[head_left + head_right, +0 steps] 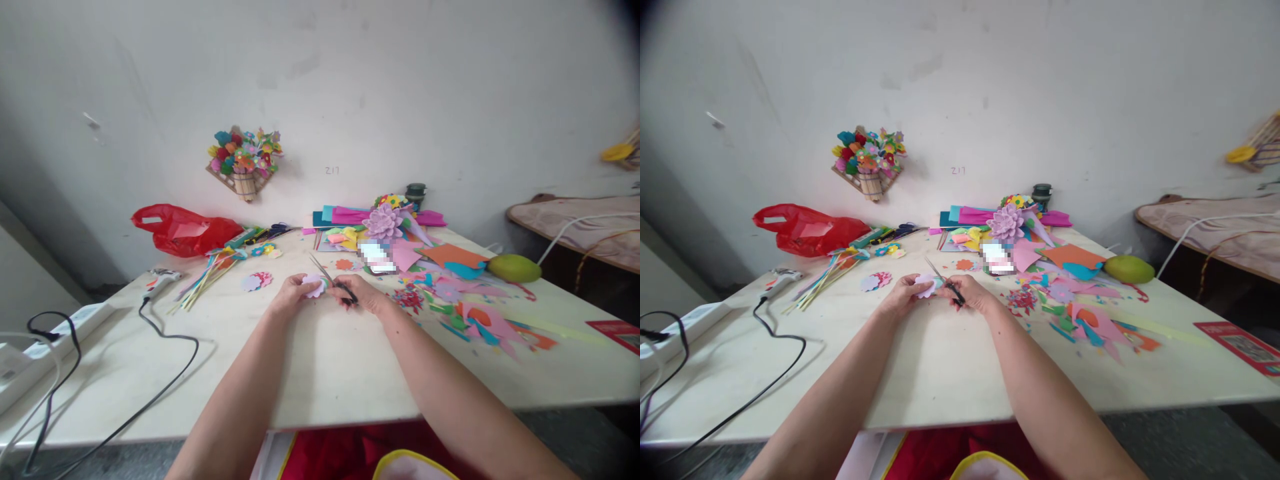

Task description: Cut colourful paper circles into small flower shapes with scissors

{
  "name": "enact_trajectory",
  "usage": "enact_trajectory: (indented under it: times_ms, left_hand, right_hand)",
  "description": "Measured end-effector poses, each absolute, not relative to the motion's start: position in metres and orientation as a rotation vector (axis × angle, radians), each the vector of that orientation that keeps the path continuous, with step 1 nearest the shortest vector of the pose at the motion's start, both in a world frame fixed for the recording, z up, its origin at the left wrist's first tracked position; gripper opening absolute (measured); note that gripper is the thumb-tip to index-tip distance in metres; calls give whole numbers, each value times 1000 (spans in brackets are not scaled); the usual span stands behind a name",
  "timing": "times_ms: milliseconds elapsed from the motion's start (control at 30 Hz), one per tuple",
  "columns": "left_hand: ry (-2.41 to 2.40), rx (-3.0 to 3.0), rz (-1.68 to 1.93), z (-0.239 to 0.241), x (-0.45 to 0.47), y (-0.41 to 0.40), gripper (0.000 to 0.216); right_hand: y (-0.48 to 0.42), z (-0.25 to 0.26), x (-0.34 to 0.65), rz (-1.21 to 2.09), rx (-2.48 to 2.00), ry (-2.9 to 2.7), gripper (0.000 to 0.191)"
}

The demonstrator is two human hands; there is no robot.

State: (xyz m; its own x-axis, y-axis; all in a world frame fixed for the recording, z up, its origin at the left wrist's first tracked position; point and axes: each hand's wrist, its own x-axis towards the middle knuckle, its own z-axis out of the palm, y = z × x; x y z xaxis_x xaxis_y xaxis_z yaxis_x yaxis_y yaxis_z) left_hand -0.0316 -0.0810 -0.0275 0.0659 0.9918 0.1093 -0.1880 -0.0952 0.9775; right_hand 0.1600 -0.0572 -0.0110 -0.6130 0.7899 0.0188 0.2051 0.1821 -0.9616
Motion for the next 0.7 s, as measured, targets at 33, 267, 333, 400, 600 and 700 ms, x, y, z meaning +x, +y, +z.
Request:
enact_trajectory:
  times_ms: [33, 267, 333, 400, 600, 700]
  left_hand:
    - [957, 1189, 1288, -27, -31, -81, 29]
    - [969, 1214, 1202, -24, -25, -86, 26]
    - [979, 1231, 1188, -24, -24, -86, 25]
    - [985, 1260, 1174, -25, -24, -86, 26]
    - [1010, 1310, 1181, -28, -23, -81, 44]
    - [1019, 1211, 1222, -26, -24, -81, 53]
  right_hand:
    - [-58, -10, 160, 1439, -939, -1910, 27]
    - [-59, -8, 154, 1456, -886, -1669, 37]
    - [-59, -8, 152, 1464, -870, -1612, 37]
    - [-59, -9, 150, 1468, -842, -1570, 36]
    - [-55, -14, 148, 1459, -817, -1516, 35]
    - [-52, -17, 147, 1426, -832, -1494, 38]
